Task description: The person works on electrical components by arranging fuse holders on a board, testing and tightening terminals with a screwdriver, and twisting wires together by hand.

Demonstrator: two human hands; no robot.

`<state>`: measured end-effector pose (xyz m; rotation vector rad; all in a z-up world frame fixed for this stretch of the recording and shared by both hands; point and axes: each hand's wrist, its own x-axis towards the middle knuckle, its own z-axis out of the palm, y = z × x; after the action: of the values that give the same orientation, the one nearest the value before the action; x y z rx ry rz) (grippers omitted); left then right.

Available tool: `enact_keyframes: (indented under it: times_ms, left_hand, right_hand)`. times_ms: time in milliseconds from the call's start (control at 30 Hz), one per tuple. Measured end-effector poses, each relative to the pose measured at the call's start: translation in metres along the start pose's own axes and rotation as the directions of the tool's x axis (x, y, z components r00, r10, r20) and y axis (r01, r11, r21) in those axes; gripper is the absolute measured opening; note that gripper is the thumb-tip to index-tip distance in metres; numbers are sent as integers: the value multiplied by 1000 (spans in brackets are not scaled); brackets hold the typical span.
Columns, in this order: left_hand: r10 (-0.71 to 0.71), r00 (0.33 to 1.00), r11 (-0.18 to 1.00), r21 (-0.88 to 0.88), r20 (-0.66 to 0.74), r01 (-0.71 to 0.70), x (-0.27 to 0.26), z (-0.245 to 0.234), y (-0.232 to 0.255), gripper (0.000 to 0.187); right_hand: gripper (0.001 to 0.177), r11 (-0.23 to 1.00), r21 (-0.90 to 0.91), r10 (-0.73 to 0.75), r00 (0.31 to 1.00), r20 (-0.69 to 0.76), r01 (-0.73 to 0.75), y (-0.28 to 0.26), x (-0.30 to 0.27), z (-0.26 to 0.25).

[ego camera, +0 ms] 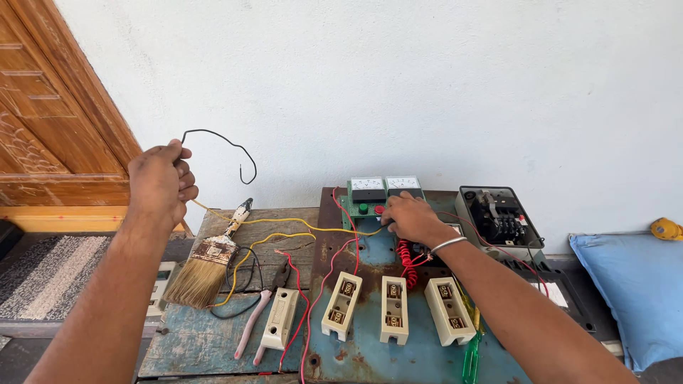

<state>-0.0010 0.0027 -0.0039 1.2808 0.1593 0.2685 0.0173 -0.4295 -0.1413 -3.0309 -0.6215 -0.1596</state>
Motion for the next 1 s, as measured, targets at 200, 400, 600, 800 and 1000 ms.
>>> enact_keyframes:
  times_ms: [200, 400, 600, 800, 1000]
  left_hand:
    - [-20, 1000, 996, 88, -12, 21, 13, -9, -25, 25]
    - [17, 999, 940, 342, -38, -3, 23, -11, -53, 28]
    - [-29, 999, 953, 303, 32, 18, 20, 0, -75, 25]
    - [-84, 994, 939, 339, 66, 57, 8, 12, -89, 27]
    - [-140, 977, 953, 289, 160, 89, 8, 31, -106, 29]
  right_hand:
    - [17, 866, 439, 348, 920, -180, -241, 62, 4, 23]
    - [20, 407, 818, 594, 798, 102, -407, 82, -8, 19]
    - [22, 518, 787, 422, 900, 105, -335, 71, -13, -10]
    - [16, 226, 888, 608, 770, 193, -401, 126, -35, -2]
    - [14, 205, 937, 571, 812, 122, -284, 120, -32, -9]
